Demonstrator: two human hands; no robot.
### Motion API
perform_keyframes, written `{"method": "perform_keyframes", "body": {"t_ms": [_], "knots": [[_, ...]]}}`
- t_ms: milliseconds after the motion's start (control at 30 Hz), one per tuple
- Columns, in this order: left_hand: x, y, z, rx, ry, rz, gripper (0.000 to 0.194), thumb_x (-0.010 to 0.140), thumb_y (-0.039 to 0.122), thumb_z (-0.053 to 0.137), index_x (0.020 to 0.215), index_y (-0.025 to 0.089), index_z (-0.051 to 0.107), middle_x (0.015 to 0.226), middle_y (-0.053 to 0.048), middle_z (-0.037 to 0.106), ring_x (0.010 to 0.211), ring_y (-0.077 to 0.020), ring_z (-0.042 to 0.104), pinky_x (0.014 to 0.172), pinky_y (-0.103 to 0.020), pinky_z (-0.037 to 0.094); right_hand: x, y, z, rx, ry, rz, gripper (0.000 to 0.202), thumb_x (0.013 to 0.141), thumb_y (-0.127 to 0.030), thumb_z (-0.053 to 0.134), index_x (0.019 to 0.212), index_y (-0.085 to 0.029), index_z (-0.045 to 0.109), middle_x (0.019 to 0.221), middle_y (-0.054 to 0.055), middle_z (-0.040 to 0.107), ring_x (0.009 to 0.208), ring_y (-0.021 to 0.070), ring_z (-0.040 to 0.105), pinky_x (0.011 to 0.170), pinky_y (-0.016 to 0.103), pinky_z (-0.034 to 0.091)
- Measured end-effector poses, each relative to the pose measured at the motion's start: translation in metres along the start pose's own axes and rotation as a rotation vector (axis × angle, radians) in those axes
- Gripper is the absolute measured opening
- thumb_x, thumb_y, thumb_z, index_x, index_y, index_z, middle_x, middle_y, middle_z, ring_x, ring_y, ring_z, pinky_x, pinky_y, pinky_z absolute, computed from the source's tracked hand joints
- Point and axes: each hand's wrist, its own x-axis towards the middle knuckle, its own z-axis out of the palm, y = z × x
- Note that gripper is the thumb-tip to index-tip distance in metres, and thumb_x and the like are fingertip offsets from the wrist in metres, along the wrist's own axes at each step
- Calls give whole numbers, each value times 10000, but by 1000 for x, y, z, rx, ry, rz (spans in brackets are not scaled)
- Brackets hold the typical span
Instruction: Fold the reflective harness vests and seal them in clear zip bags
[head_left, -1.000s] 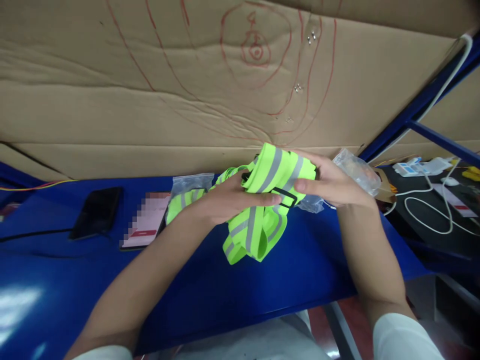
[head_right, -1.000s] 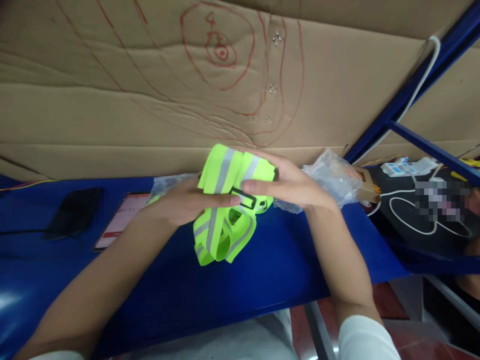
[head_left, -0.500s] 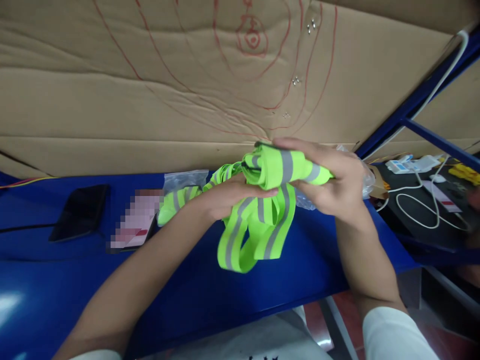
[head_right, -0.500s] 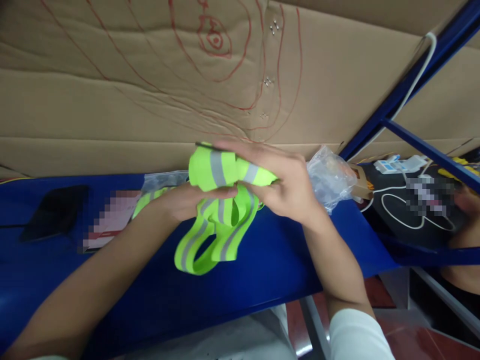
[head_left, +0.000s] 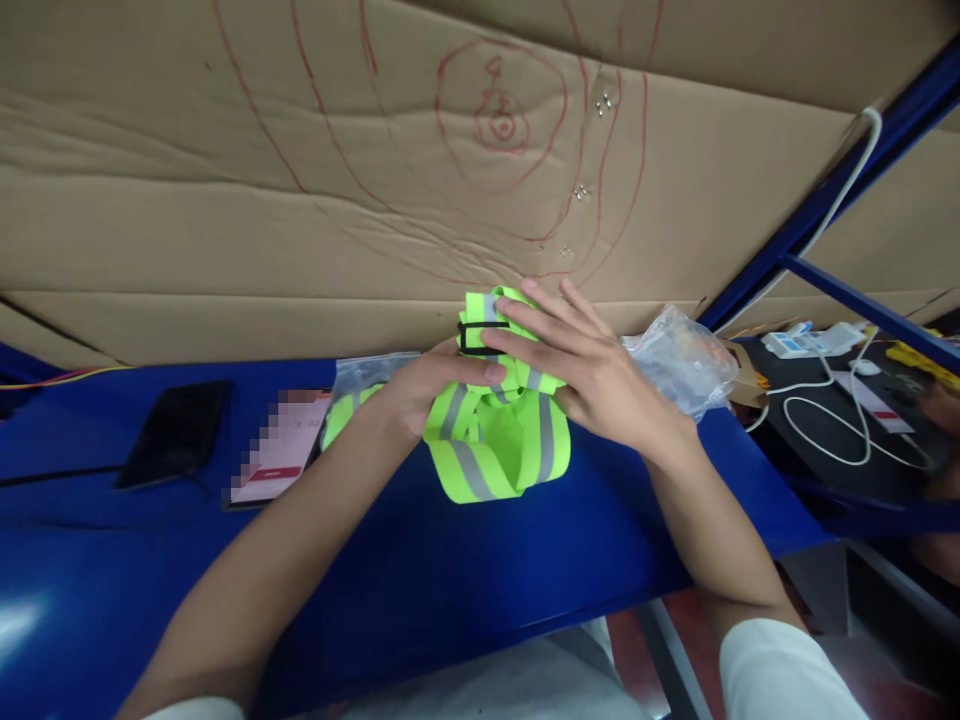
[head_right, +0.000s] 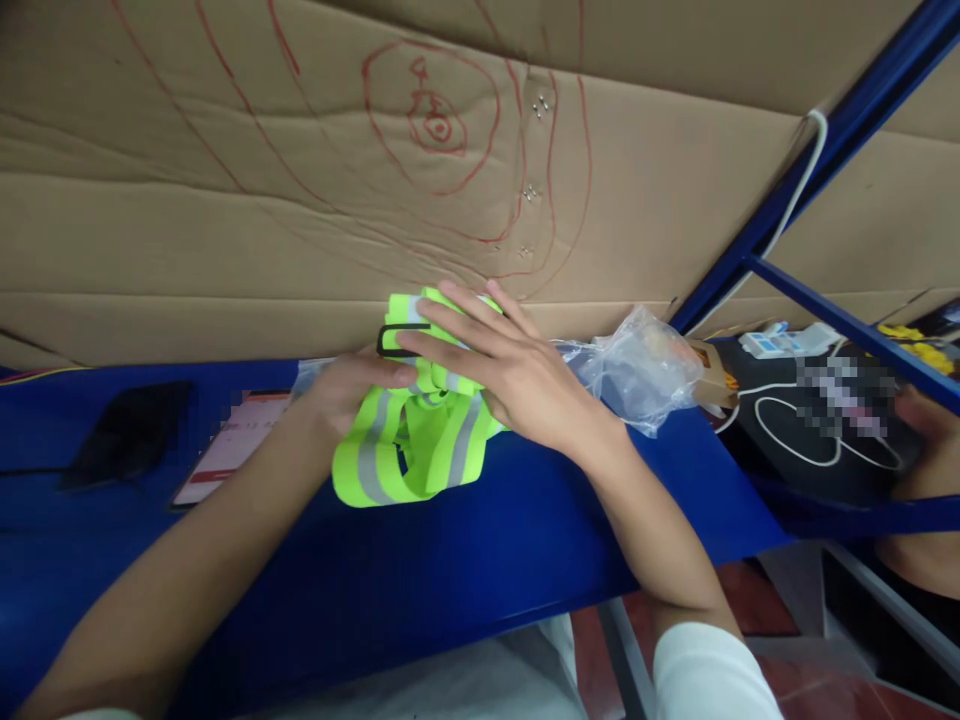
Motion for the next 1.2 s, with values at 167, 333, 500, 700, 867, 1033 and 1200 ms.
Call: {"method": "perform_keyframes", "body": {"t_ms": [167, 333, 500, 700, 867, 1033, 1200], "knots": [[-1, 4, 8, -92, 77, -50, 430, 576, 178, 883, 979, 173, 733, 808, -14, 789, 698, -219, 757, 721, -328, 618, -3, 8, -9, 341, -48, -30, 669, 984, -354, 653, 1613, -327, 430, 1744, 51, 278, 1651, 269, 181, 1362, 571, 64], [2, 2, 15, -78, 128, -8, 399, 565, 160, 884, 924, 172, 711, 824, -10, 783, 687, -194, 726, 664, -284, 581, -2, 7, -5, 317, 131, 145, 864, 912, -515, 752, 1654, -342, 345, 1733, 62, 313, 1625, 289, 283, 1334, 527, 269], [7, 0, 11, -135, 89, -29, 305, 647, 200, 830, 930, 175, 718, 812, -12, 779, 700, -199, 724, 678, -298, 568, 0, 1, 5, 77, 30, 144, 772, 945, -443, 720, 1630, -457, 364, 1765, -20, 227, 1650, 338, 183, 1338, 626, 195], [9, -10, -2, -113, 27, -42, 445, 642, 252, 922, 1038, 162, 741, 928, -53, 802, 799, -215, 767, 747, -303, 600, -5, 9, -5, 169, -60, 47, 586, 1045, -364, 559, 1617, -329, 439, 1731, 34, 330, 1611, 249, 322, 1333, 490, 290], [9, -17, -5, -62, -13, -61, 654, 548, 367, 1024, 1099, 168, 734, 947, -79, 808, 782, -229, 777, 736, -312, 619, -7, 12, -11, 232, -54, 73, 562, 1032, -295, 559, 1589, -274, 486, 1693, 45, 407, 1583, 213, 380, 1326, 429, 317], [12, -17, 5, -75, -8, -2, 631, 566, 304, 1028, 1103, 187, 720, 980, -51, 797, 817, -195, 762, 747, -280, 601, -8, 24, -14, 342, -21, 64, 593, 1006, -261, 599, 1588, -295, 486, 1639, 13, 491, 1550, 199, 436, 1313, 392, 354], [12, -18, 11, 60, 19, 56, 534, 666, 299, 973, 1140, 218, 742, 1118, -25, 791, 1027, -224, 747, 890, -297, 589, -8, 22, -1, 202, 15, 127, 638, 975, -376, 655, 1588, -315, 486, 1658, 30, 461, 1537, 268, 454, 1299, 453, 384]]}}
